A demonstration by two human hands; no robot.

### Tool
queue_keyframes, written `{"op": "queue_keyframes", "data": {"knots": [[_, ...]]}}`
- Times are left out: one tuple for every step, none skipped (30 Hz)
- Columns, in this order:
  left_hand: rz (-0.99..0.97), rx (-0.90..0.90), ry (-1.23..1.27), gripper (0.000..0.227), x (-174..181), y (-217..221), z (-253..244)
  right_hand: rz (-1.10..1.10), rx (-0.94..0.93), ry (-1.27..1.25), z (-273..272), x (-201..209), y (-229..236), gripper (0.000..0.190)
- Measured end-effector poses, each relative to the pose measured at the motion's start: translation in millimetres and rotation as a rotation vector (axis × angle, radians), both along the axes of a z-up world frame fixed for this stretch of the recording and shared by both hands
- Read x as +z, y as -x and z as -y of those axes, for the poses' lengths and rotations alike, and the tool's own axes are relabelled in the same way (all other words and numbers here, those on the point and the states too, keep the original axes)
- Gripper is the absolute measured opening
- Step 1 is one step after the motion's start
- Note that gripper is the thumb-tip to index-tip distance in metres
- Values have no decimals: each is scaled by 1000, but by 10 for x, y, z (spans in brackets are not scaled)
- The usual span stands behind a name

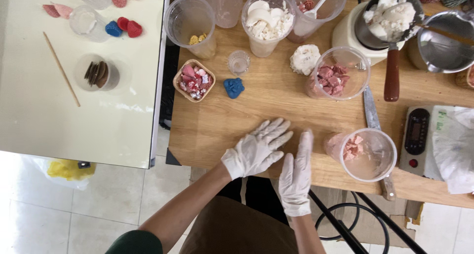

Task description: The person prepares decorative wax elements by sorting colored wax pieces into small containers, rolling a blue piece of material by hand, and using a heat tool to soften or adhere pieces to a white wax base.

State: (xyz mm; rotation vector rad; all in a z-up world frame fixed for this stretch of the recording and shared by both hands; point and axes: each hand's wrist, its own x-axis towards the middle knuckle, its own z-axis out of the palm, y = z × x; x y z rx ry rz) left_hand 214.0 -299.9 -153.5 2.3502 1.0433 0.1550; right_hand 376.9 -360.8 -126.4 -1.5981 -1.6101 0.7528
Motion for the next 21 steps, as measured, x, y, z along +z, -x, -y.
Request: {"op": "queue_keyframes", "data": {"knots": [[4,54,-25,66,15,103,52,52,38,-55,25,38,-56,59],[12,105,-59,65,13,205,43,109,73,-118,7,45,-90,59],[11,101,-65,65,3,349,-2,108,69,-123,32,49,-87,59],[11,242,-75,67,-4,502,-35,95,49,-85,128,77,-95,62],[10,382,-86,68,-19,577,-61,83,28,-47,183,75,-97,65],[8,382,-83,68,-35,582,-65,81,29,-44,181,23,-48,65],[-76,417,-122,72,-50,569,-68,200,-7,-77,160,-51,41,65],[-156,452,-164,75,-69,525,-80,321,-42,-114,122,-124,111,66],[-156,453,-165,75,-82,422,-67,322,-41,-115,76,-192,195,66],[-267,419,-183,74,-86,266,-30,372,-65,-53,14,-255,308,67],[-377,384,-200,73,-86,130,1,422,-89,9,-62,-296,376,68],[-383,386,-200,73,-89,55,18,416,-87,10,-154,-323,408,68],[-179,432,-127,70,-94,0,29,411,-85,-47,-254,-340,425,68],[29,472,-51,67,-94,-22,42,411,-85,-101,-315,-329,423,67],[28,471,-48,67,-89,29,43,410,-85,-98,-341,-302,419,67],[156,445,36,66,-84,79,28,256,62,-19,-365,-265,358,64],[284,416,119,65,-65,124,24,101,208,59,-392,-226,288,62],[288,416,123,65,-26,164,38,105,209,63,-423,-185,207,62],[322,462,76,63,23,206,49,151,240,-28,-457,-142,106,59],[349,509,25,61,78,282,53,190,273,-124,-491,-119,42,56],[347,510,24,61,144,368,83,188,275,-124,-523,-99,-35,56]]}}
